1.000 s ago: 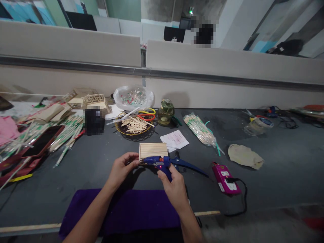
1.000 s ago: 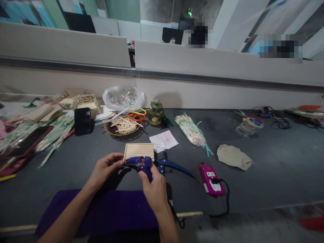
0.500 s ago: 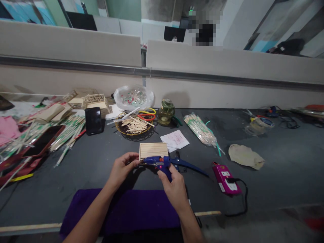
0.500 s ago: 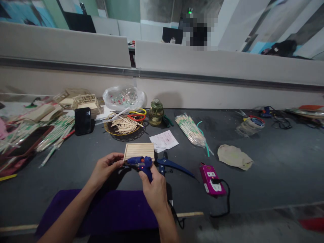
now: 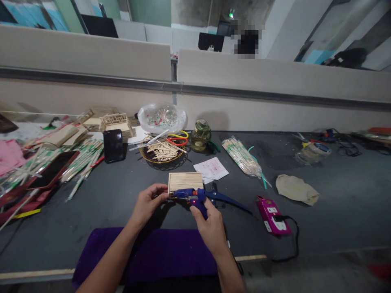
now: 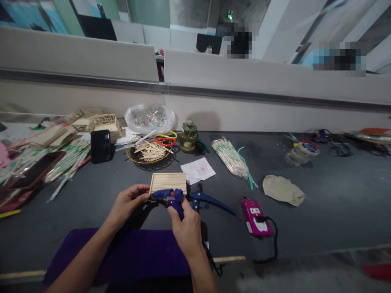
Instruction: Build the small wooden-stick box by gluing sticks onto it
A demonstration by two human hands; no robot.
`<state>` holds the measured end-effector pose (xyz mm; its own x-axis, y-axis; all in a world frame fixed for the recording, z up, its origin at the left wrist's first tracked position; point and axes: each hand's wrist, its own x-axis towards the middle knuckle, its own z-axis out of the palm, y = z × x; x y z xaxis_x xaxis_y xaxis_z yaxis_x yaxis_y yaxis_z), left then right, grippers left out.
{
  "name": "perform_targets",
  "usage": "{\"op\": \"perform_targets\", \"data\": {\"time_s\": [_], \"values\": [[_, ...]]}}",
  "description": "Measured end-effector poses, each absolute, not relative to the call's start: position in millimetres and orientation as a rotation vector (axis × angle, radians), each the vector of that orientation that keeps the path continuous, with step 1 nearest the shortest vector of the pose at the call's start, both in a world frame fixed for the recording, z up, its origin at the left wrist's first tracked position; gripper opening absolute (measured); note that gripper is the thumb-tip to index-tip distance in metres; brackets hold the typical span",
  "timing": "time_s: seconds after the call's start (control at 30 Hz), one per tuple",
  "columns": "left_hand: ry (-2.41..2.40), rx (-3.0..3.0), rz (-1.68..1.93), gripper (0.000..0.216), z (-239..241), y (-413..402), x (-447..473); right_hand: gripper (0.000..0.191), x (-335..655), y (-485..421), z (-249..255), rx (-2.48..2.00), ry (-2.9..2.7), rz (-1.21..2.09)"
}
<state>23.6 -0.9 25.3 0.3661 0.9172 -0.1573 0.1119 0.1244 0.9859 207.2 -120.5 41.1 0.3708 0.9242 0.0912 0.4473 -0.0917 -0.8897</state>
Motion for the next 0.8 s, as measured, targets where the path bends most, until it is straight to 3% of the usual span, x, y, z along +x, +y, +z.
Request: {"op": "perform_targets", "data": {"time_s": [0.8], "values": [[1.009, 1.277, 0.796, 0.030, 20.1, -0.4, 22.7, 0.043, 203.9, -122.2, 38.7, -1.653, -1.191, 0.643]]}}
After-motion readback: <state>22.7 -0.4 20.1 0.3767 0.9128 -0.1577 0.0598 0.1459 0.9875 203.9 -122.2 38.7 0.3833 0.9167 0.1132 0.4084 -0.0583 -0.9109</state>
